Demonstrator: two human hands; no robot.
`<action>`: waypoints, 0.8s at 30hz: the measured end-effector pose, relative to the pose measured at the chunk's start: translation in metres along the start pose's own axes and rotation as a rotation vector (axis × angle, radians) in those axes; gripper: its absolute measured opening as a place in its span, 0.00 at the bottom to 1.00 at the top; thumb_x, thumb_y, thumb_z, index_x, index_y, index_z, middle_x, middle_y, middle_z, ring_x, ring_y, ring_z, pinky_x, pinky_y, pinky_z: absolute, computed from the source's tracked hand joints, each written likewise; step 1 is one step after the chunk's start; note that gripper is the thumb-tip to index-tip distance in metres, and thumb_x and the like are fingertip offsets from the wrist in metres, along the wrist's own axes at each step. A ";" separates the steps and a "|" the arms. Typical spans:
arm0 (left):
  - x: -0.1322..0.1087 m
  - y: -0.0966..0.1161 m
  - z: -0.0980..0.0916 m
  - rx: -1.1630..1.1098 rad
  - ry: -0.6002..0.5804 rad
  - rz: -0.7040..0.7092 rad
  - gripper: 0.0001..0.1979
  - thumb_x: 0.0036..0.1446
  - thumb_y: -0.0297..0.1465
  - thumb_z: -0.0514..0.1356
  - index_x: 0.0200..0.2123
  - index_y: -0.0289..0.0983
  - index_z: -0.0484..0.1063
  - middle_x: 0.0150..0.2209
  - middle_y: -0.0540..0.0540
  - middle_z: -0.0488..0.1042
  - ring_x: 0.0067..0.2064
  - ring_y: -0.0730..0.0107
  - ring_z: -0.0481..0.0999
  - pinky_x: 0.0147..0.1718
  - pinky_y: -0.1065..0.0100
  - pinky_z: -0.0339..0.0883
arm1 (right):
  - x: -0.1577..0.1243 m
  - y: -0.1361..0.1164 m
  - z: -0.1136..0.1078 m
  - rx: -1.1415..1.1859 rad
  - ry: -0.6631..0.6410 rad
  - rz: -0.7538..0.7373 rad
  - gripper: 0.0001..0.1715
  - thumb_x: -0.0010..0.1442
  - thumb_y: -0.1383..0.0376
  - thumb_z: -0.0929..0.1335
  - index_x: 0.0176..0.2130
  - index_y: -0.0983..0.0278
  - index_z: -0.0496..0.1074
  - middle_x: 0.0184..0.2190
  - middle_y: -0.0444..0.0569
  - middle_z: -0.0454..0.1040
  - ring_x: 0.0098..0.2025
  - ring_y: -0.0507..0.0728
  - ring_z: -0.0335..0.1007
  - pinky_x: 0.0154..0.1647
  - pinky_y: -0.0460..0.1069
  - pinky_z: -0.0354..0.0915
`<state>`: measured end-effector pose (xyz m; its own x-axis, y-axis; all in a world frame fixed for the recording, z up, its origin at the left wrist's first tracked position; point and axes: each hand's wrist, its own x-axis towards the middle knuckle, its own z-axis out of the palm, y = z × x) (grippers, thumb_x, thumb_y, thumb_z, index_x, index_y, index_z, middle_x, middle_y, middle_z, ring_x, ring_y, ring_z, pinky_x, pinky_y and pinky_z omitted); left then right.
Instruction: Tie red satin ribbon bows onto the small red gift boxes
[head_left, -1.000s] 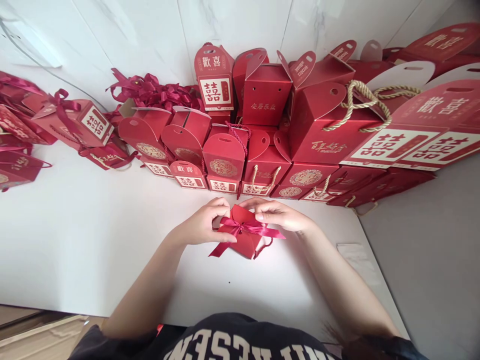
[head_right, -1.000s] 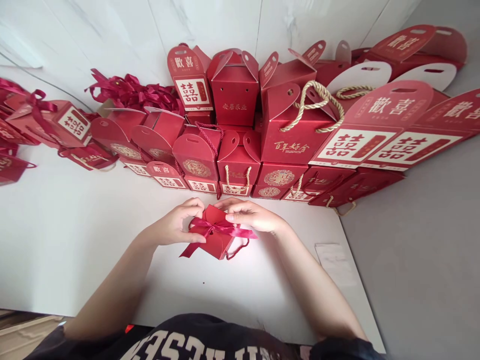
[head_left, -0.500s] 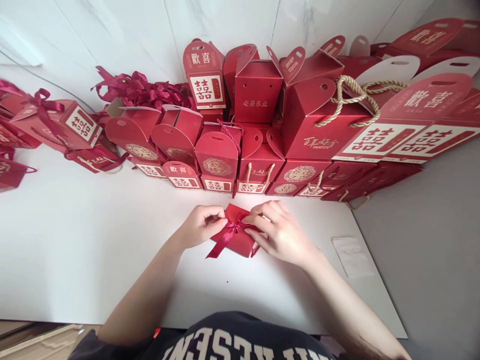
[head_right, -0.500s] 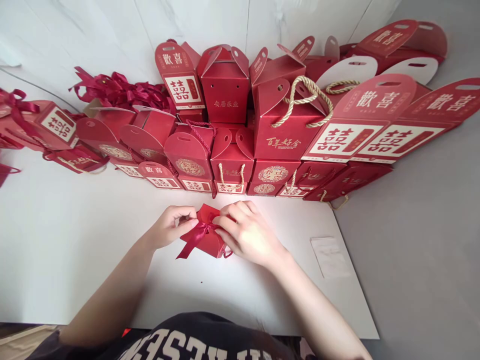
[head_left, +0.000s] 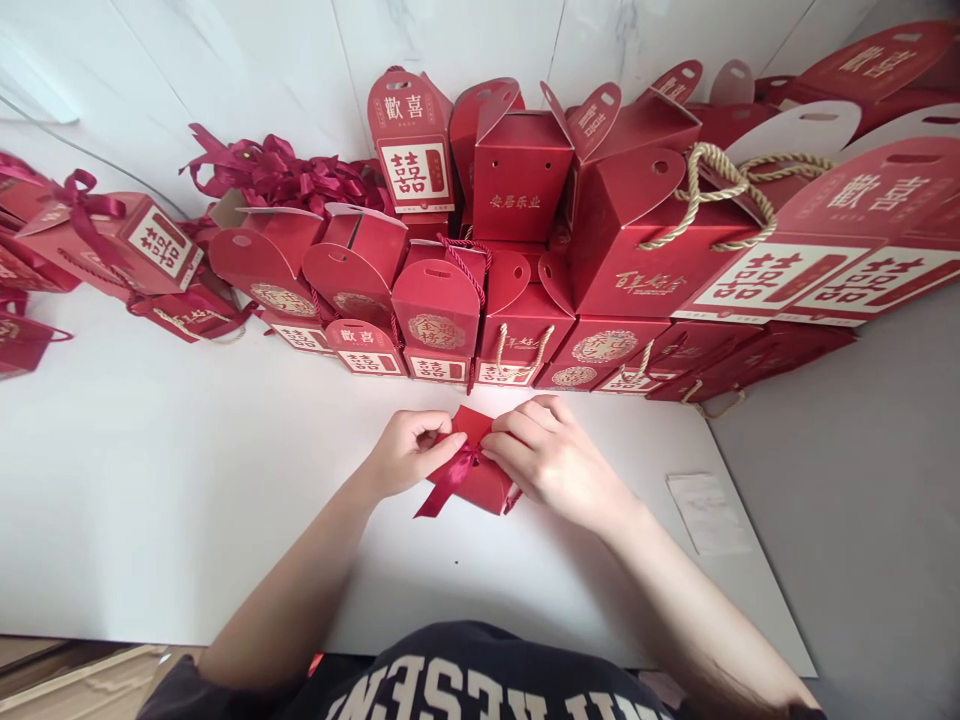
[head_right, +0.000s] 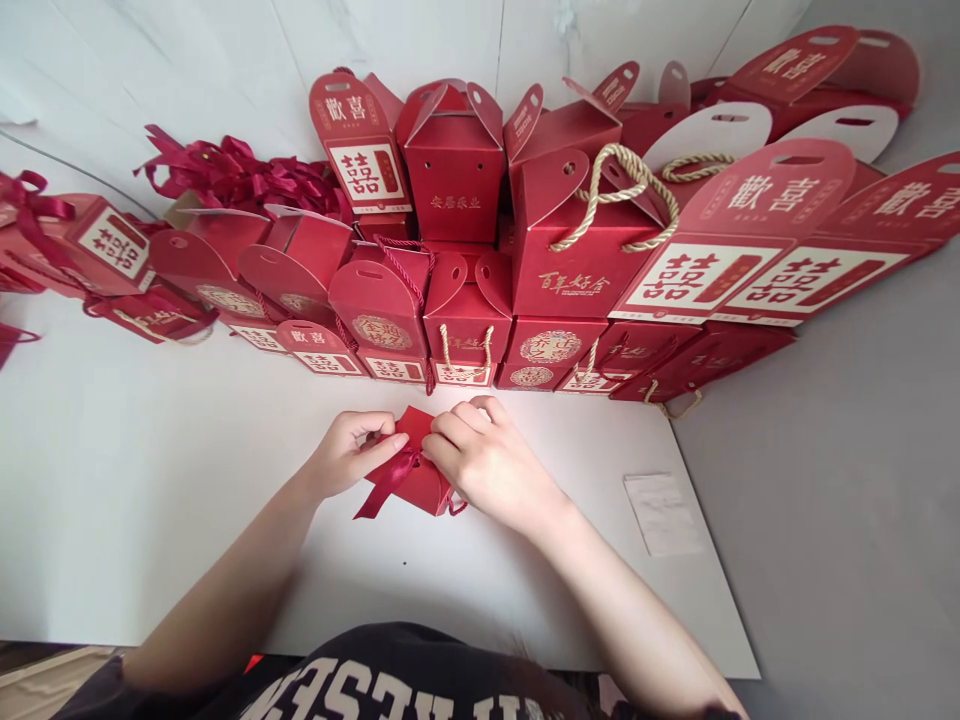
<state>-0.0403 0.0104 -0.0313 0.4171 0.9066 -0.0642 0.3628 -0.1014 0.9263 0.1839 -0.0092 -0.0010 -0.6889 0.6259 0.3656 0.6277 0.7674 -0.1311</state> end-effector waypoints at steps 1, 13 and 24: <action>0.000 -0.002 0.001 -0.010 0.018 0.004 0.20 0.60 0.35 0.58 0.20 0.36 0.52 0.20 0.55 0.50 0.23 0.78 0.51 0.23 0.71 0.45 | 0.001 -0.001 0.000 0.003 -0.010 0.026 0.13 0.70 0.68 0.60 0.39 0.65 0.73 0.35 0.50 0.73 0.38 0.57 0.62 0.45 0.54 0.55; 0.005 -0.007 0.010 -0.080 0.114 0.016 0.24 0.58 0.32 0.59 0.18 0.37 0.47 0.18 0.55 0.46 0.22 0.79 0.47 0.22 0.71 0.43 | 0.006 -0.008 0.001 0.207 -0.164 0.434 0.19 0.69 0.64 0.61 0.26 0.64 0.65 0.26 0.47 0.69 0.33 0.56 0.63 0.40 0.51 0.52; 0.002 -0.006 0.011 -0.142 0.038 -0.066 0.25 0.59 0.38 0.59 0.19 0.37 0.47 0.19 0.56 0.47 0.23 0.80 0.49 0.22 0.72 0.45 | -0.011 0.020 -0.024 0.511 -0.376 0.380 0.26 0.67 0.57 0.63 0.20 0.64 0.62 0.18 0.41 0.65 0.22 0.50 0.55 0.32 0.49 0.52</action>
<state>-0.0329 0.0087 -0.0411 0.3639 0.9243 -0.1151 0.2657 0.0154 0.9639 0.2123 -0.0041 0.0143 -0.5929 0.7964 -0.1192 0.6638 0.3996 -0.6322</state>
